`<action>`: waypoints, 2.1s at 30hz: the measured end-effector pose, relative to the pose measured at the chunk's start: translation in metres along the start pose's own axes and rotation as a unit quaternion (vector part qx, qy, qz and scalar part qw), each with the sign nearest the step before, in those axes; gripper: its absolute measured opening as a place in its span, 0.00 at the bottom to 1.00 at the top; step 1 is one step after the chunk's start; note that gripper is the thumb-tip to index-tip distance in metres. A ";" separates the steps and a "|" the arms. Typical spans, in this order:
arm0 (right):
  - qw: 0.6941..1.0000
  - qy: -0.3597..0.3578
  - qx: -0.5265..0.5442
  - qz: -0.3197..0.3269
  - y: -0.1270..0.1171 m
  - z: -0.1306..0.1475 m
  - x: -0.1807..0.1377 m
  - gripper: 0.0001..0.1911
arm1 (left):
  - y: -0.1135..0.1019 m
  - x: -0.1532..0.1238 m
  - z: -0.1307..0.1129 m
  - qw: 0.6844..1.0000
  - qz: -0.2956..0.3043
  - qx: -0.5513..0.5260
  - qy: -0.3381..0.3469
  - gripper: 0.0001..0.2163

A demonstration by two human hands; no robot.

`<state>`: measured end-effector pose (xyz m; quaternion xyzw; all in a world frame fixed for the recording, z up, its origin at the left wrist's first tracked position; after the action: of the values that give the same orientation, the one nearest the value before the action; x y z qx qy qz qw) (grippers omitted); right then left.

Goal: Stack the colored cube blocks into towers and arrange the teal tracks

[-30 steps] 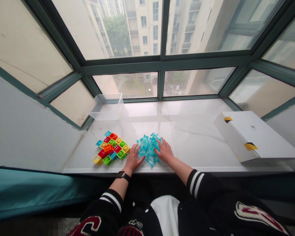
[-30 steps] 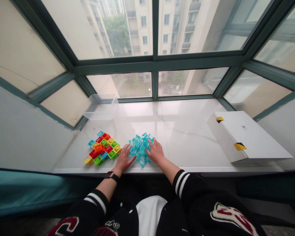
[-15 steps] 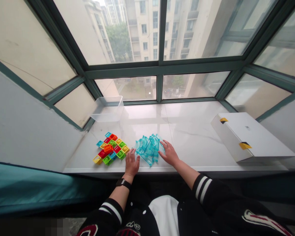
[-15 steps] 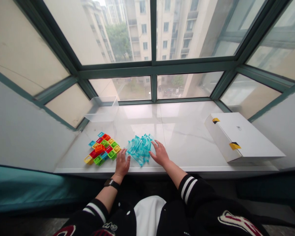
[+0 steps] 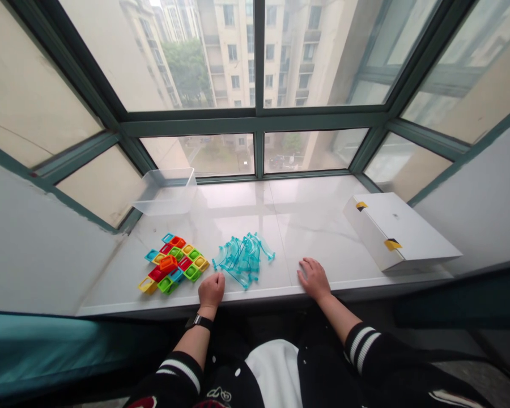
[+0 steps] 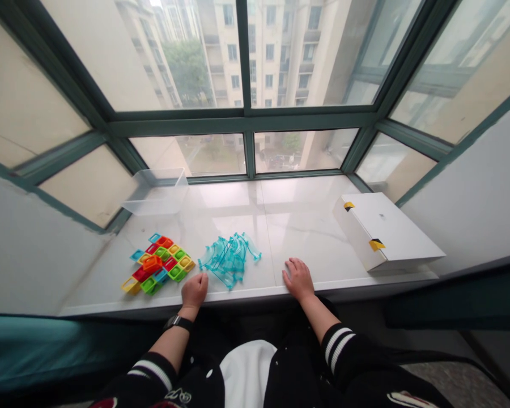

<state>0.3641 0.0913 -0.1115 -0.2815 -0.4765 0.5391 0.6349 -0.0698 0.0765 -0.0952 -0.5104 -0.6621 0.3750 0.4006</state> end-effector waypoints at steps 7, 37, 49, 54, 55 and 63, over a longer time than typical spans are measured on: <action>1.000 -0.005 0.000 -0.016 0.001 0.003 0.001 0.19 | -0.002 0.002 -0.004 0.998 0.035 0.037 0.022 0.23; 1.000 0.000 0.014 -0.014 0.003 -0.002 0.001 0.20 | -0.023 0.001 -0.009 0.996 0.014 -0.042 0.074 0.19; 0.989 -0.059 0.119 0.060 -0.006 0.085 0.067 0.27 | -0.036 0.035 -0.050 0.980 -0.034 -0.028 0.193 0.31; 0.976 -0.077 0.084 0.186 0.019 0.137 0.098 0.38 | -0.012 0.046 -0.043 0.984 0.026 0.006 0.175 0.36; 0.974 -0.077 0.076 0.199 0.024 0.143 0.101 0.39 | -0.009 0.046 -0.042 0.984 0.033 0.009 0.176 0.37; 0.973 -0.080 0.053 0.210 0.043 0.152 0.103 0.37 | -0.010 0.046 -0.044 0.977 0.072 0.013 0.200 0.35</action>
<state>0.2049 0.1765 -0.0589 -0.2974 -0.4270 0.7055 0.4811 -0.0409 0.1230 -0.0621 -0.6159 -0.5254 0.3020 0.5034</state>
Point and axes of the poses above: each hand's wrist, its own x-axis towards the middle knuckle, its own y-axis out of the palm, z = x × y, the point moved 3 cm from there along x, towards the middle knuckle, and after that the axes turned 6 degrees about y, right-handed, at the moved point
